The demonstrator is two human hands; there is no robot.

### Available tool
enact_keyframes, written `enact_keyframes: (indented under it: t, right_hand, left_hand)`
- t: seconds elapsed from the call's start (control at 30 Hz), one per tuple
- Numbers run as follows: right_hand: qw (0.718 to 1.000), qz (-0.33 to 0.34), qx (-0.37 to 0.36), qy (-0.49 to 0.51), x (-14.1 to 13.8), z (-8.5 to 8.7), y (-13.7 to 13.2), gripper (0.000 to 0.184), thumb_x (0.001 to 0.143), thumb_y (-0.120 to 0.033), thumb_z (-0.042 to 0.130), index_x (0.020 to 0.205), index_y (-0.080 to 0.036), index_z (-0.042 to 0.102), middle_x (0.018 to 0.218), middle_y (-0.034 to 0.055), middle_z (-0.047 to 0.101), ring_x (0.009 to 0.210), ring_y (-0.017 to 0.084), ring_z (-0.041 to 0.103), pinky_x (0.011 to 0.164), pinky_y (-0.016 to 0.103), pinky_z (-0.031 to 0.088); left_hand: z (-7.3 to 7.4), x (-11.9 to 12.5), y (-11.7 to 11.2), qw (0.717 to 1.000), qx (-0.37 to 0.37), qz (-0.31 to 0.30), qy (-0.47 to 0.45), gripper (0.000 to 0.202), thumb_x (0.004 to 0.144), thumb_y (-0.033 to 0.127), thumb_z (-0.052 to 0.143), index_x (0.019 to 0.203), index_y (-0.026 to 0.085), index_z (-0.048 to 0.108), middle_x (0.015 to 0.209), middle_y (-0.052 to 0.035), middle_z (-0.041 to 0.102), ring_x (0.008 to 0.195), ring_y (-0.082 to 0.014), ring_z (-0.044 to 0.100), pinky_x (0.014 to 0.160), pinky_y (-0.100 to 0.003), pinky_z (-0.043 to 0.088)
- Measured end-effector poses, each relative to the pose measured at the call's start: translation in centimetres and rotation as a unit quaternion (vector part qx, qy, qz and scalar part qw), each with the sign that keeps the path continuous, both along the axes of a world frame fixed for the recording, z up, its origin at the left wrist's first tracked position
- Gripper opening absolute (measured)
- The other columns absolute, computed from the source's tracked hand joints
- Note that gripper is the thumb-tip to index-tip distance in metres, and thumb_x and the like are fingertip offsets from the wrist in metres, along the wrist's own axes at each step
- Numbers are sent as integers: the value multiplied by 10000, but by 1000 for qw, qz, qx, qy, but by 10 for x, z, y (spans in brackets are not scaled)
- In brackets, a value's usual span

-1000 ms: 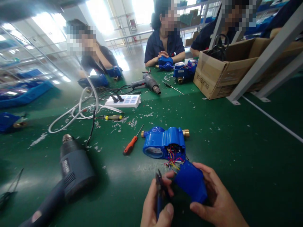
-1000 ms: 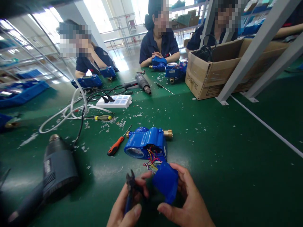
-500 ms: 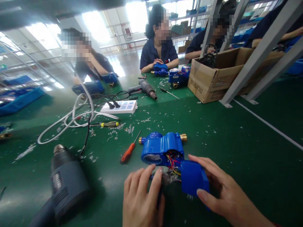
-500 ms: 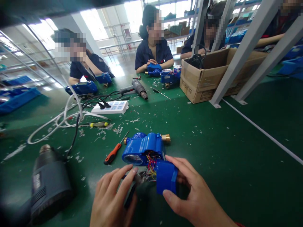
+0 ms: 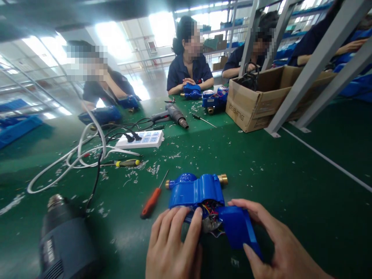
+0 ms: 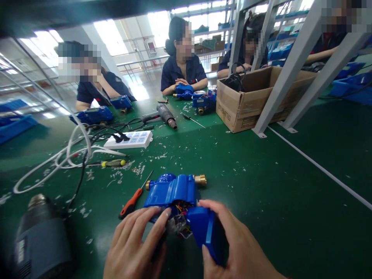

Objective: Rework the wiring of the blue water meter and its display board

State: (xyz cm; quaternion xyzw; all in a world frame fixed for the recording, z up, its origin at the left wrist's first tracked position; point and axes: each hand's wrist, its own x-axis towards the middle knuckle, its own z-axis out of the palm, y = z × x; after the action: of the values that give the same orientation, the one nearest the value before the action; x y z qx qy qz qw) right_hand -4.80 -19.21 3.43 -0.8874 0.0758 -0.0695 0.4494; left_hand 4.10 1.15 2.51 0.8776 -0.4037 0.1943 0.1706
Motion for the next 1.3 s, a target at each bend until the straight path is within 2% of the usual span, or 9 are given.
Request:
enact_keyframes:
  t: [0.1, 0.2, 0.37, 0.57, 0.67, 0.83, 0.97, 1.1, 1.3]
  right_hand:
    - [999, -5, -29, -36, -7, -6, 5, 654, 625, -126, 594, 1229, -291, 406, 1174, 42, 574, 1020, 278, 578, 848, 351, 528]
    - [998, -12, -27, -52, -12, -12, 7, 700, 609, -110, 596, 1255, -292, 401, 1190, 44, 570, 1023, 292, 579, 843, 358, 534]
    - [998, 1, -9, -67, -12, -15, 6, 688, 614, -95, 607, 1250, -283, 426, 1173, 49, 586, 1013, 300, 584, 855, 378, 526]
    - [996, 28, -33, -73, -13, -19, 5, 719, 599, -98, 624, 1246, -310, 392, 1186, 21, 576, 1025, 274, 579, 872, 347, 511]
    - [996, 34, -35, -74, -12, -20, 5, 720, 583, -78, 614, 1232, -300, 395, 1171, 22, 585, 1025, 263, 580, 899, 334, 490]
    - [996, 46, -29, -72, -8, -19, 8, 699, 586, -72, 612, 1207, -307, 394, 1162, 7, 586, 1019, 238, 583, 898, 294, 487]
    - [995, 47, -37, -74, -7, -23, 7, 692, 590, -80, 599, 1202, -303, 364, 1154, 6, 583, 1019, 221, 582, 908, 278, 480]
    - [989, 99, -55, -93, -7, -28, 3, 700, 582, -86, 533, 1226, -260, 321, 1167, 31, 566, 1038, 207, 572, 905, 277, 488]
    - [985, 112, -83, -106, -7, -27, 2, 692, 591, -81, 513, 1232, -252, 315, 1152, 22, 578, 1034, 181, 576, 925, 251, 476]
  left_hand:
    - [-3, -6, -3, 1000, 11, 17, 10, 376, 799, 207, 459, 1166, 244, 534, 1065, -91, 551, 1003, -270, 477, 868, -446, 363]
    - [-2, -8, -4, 999, 30, 16, 12, 372, 802, 201, 444, 1159, 250, 537, 1047, -80, 559, 978, -262, 479, 858, -430, 359]
    - [1, -2, 7, 994, 99, -30, -42, 433, 796, 184, 460, 1224, 240, 482, 1019, -72, 571, 930, -241, 489, 826, -389, 356]
    - [6, 7, 20, 975, 179, -81, -102, 464, 818, 199, 462, 1280, 205, 419, 1029, -84, 574, 935, -252, 503, 815, -382, 352]
    - [6, 7, 20, 975, 178, -94, -90, 425, 849, 208, 406, 1273, 191, 427, 1030, -94, 566, 932, -258, 495, 825, -399, 341]
    - [0, 3, 16, 991, 105, -66, -52, 391, 888, 197, 271, 1227, 199, 467, 1018, -100, 545, 954, -268, 466, 853, -439, 310]
    - [-3, 3, 17, 989, 113, -74, -58, 403, 889, 179, 242, 1224, 191, 466, 1013, -100, 539, 946, -259, 462, 856, -436, 301]
    - [-3, 7, 19, 986, 127, -83, -71, 409, 893, 177, 221, 1219, 196, 467, 1016, -93, 545, 929, -248, 470, 842, -425, 313]
    - [2, 15, 18, 981, 141, -131, -27, 381, 879, 160, 242, 1158, 160, 501, 854, -79, 563, 724, -200, 504, 638, -350, 415]
